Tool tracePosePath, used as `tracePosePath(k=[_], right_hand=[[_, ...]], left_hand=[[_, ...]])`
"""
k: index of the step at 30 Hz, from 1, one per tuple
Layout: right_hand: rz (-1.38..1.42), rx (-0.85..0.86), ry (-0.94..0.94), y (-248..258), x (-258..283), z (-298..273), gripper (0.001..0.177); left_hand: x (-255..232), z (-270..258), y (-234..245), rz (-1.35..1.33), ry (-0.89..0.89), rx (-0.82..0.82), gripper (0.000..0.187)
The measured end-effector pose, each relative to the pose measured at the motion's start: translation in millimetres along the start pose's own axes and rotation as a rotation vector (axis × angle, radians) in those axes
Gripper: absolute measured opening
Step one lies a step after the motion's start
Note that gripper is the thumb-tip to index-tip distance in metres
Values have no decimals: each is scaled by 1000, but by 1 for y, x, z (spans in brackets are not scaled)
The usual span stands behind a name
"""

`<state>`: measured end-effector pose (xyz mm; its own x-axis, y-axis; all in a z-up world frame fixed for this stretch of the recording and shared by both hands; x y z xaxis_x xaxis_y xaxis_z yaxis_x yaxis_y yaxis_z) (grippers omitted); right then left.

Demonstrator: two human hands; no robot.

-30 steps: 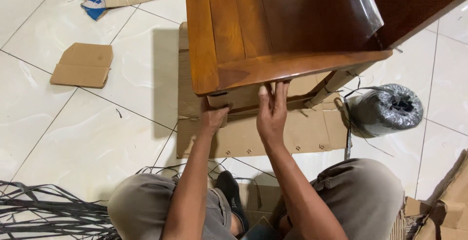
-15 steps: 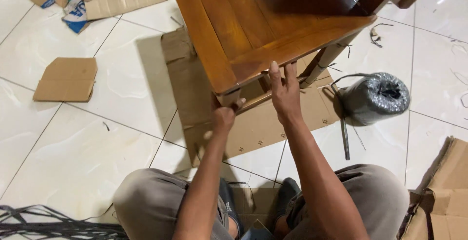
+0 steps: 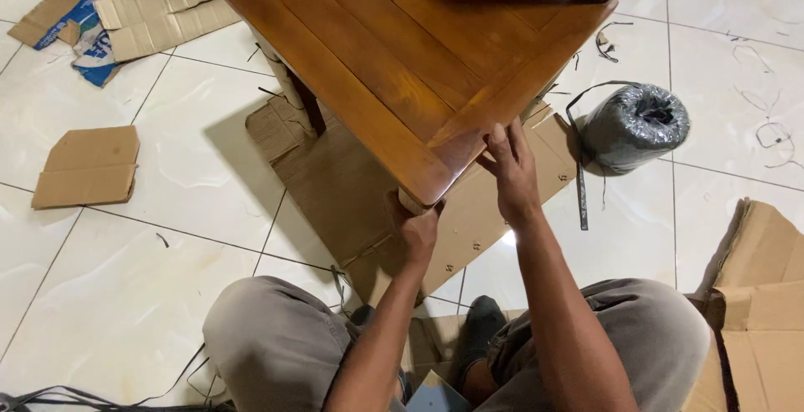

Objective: The person wraps the legs of a wooden chair with cardboard and secures them by hand using black plastic ties, then uses scissors to cut packing materials.

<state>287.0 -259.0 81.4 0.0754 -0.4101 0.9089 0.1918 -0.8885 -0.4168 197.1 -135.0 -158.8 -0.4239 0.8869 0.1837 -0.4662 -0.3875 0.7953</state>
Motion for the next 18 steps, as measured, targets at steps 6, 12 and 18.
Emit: tracePosePath(k=[6,12,18], right_hand=[[139,-158,17,47,-97,-15,55],[-233,-2,-39,25,-148,-57,38],[-263,23,-82,30,-160,-66,47]], left_hand=[[66,52,96,-567,455,-130,71],[39,64,131,502,-298,-259,33],[73,58,87,-949,309,61,69]])
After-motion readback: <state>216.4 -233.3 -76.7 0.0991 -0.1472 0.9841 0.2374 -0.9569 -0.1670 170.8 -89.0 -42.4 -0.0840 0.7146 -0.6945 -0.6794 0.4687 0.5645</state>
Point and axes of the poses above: each hand's wrist, its own z-axis towards the middle knuckle, its own y-axis out of the back of the hand, x = y × z, the point moved 10 cm from there along z, towards the middle knuckle, and after that the axes turned 15 degrees about z, right-handed, at the moved point
